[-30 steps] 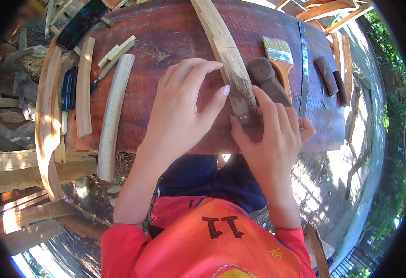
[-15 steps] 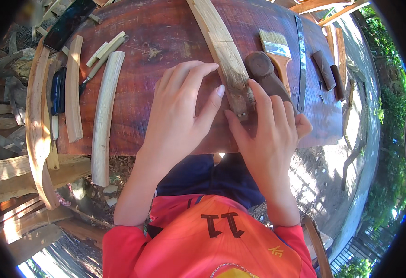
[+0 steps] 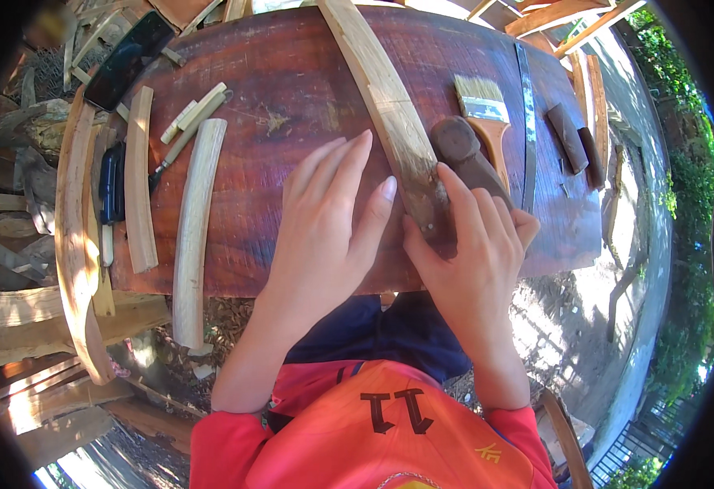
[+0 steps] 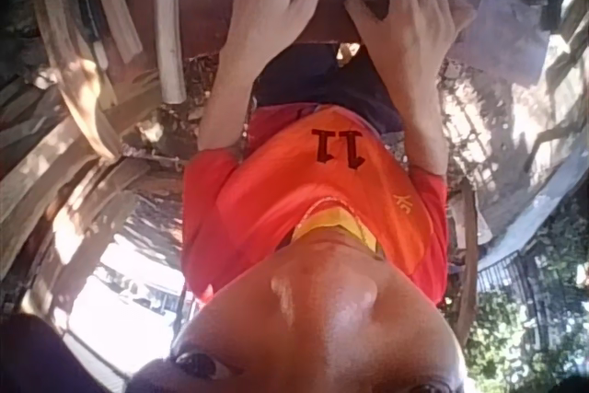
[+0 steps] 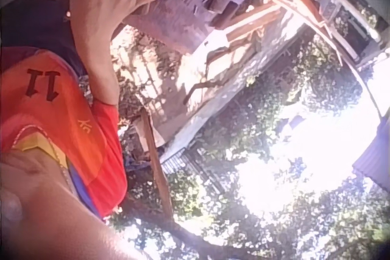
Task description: Assembling wooden parts by inserting pegs and using a wooden mallet to secure them.
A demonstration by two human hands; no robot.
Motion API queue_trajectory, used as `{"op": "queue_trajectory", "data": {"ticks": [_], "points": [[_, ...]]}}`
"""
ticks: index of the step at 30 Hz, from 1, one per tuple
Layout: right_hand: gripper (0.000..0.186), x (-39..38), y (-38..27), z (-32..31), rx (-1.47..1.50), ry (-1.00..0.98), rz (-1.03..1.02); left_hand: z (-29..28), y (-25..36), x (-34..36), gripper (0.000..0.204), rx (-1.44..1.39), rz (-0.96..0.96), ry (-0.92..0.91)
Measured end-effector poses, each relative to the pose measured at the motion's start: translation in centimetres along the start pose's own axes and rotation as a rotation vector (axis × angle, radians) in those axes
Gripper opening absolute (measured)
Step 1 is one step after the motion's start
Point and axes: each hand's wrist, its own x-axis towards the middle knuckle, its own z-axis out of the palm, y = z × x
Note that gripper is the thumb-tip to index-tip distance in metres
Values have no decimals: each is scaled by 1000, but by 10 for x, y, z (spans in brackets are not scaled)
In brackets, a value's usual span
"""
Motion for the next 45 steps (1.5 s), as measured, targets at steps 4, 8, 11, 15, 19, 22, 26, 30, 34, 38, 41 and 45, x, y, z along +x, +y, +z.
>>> {"op": "queue_trajectory", "data": {"ticks": [4,8,11,15,19,22,26,30,34,38,41,45], "points": [[60,1,2,3,43,-17,-37,3,-2,2,50,-41,1,0],[62,1,0,3,49,-18,7,6,-5,1,50,-41,5,31],[64,3,-1,1,-78,-69,-7,7,-5,0,49,-27,21,38],[64,11,2,0,-118,-177,-96,9,-6,-1,48,-28,42,24],[62,17,7,-10,127,-128,-55,9,-7,0,47,-16,52,27],[61,16,4,-24,115,-73,-140,7,-6,-1,45,-30,36,23],[56,11,-5,-36,385,-316,141,5,-5,0,46,-86,-16,22],[50,7,-10,-35,636,-424,328,6,-6,-1,51,-132,9,41],[46,4,-8,-24,792,-546,363,8,-9,-1,59,-151,10,71],[50,2,-5,-19,720,-524,291,7,-7,-3,58,-111,-27,67],[51,2,-7,-22,757,-488,303,7,-7,-1,61,-91,-33,73],[50,0,-9,-29,783,-470,362,10,-5,-1,61,-35,-11,44]]}}
